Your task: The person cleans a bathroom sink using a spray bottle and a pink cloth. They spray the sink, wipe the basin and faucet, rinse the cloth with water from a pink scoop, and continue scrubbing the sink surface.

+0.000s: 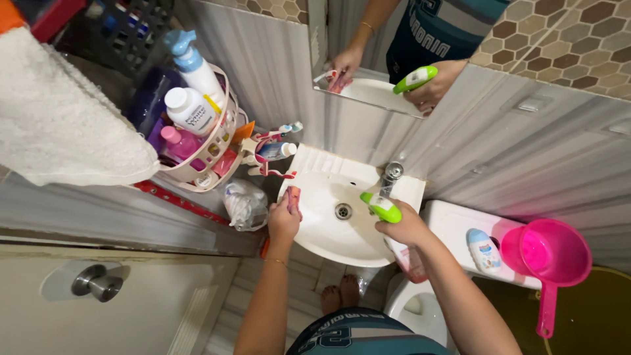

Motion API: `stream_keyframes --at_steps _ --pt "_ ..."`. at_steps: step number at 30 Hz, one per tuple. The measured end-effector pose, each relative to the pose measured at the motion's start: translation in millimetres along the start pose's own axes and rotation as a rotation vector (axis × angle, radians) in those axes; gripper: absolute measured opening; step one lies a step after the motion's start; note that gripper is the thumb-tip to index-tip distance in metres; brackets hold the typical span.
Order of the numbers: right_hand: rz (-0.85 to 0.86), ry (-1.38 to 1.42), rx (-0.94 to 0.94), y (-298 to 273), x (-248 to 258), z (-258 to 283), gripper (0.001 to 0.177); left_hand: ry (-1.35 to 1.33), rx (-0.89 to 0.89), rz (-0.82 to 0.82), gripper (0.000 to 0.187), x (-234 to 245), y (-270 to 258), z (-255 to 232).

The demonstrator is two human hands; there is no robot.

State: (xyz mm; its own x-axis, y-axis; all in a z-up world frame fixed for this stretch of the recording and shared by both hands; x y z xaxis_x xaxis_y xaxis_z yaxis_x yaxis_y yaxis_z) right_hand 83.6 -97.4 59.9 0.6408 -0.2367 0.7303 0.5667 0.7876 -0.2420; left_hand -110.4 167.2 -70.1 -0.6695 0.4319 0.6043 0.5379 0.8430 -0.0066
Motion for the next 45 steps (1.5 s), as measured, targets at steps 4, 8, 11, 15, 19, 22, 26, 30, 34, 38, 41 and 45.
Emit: stream_keyframes --at_steps 4,8,11,15,19,22,26,30,34,38,41,45 --pt "0.01 0.114 0.042 -21.2 9.0 -3.3 0.045 -0.024 -0.041 -0.018 0.055 -1.0 -1.2 -7.1" --pt "-0.064 0.211 -0.126 -46.7 39.6 -46.9 0.046 0.02 -0.005 0.055 0.054 -11.8 1.2 -24.5" --pt "-0.372 0.281 -0.287 -74.5 80.6 -94.4 0.046 0.089 0.045 0.162 0.058 -25.2 -2.7 -41.0" --pt "-0.792 0.536 -0.238 -100.2 118.1 -159.8 0.057 -0.018 0.035 0.191 0.06 -44.1 -10.0 -54.6" --pt "-1.02 0.499 -0.397 -85.1 91.6 -230.6 0.05 -0.043 0.019 0.234 0.057 -66.7 -14.6 -60.1" --pt "-1.099 0.199 -0.308 -78.7 75.8 -230.7 0.05 -0.058 -0.053 0.232 0.057 -80.6 -17.3 -63.0" --pt "-1.136 0.07 -0.277 -83.9 71.3 -209.8 0.057 -0.097 -0.122 0.214 0.058 -88.2 -20.9 -66.5" --pt "-1.075 0.122 -0.393 -93.0 70.4 -211.4 0.066 -0.11 -0.134 0.209 0.059 -86.1 -26.0 -67.0" --pt "-1.119 0.106 -0.178 -98.9 69.3 -206.2 0.086 -0.094 -0.057 0.222 0.056 -83.6 -25.5 -57.5" --pt "-1.056 0.113 -0.352 -114.6 36.4 -245.6 0.092 -0.086 -0.039 0.205 0.053 -80.5 -24.9 -47.5" --pt "-1.161 -0.208 -0.514 -161.6 -13.7 -237.9 0.056 -0.081 -0.257 0.099 0.038 -68.9 -27.6 -59.7" --pt "-0.785 0.034 -0.279 -133.9 -69.5 -157.4 0.031 -0.082 -0.21 0.248 0.021 -72.4 -38.5 -65.0"
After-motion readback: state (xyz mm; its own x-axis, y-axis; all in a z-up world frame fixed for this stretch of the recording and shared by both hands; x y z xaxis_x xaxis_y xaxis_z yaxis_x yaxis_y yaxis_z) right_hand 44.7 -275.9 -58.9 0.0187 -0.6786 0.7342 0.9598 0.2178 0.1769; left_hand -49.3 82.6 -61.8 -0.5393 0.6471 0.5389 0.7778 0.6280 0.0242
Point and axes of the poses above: each hand's wrist, its own y-axis towards the middle knuckle, its own x-axis out of the back of the hand, z = x × y, the point moved 7 cm from there along y, towards the middle knuckle, and after that the axes turned 14 degrees about -y, right-handed, at the moved point
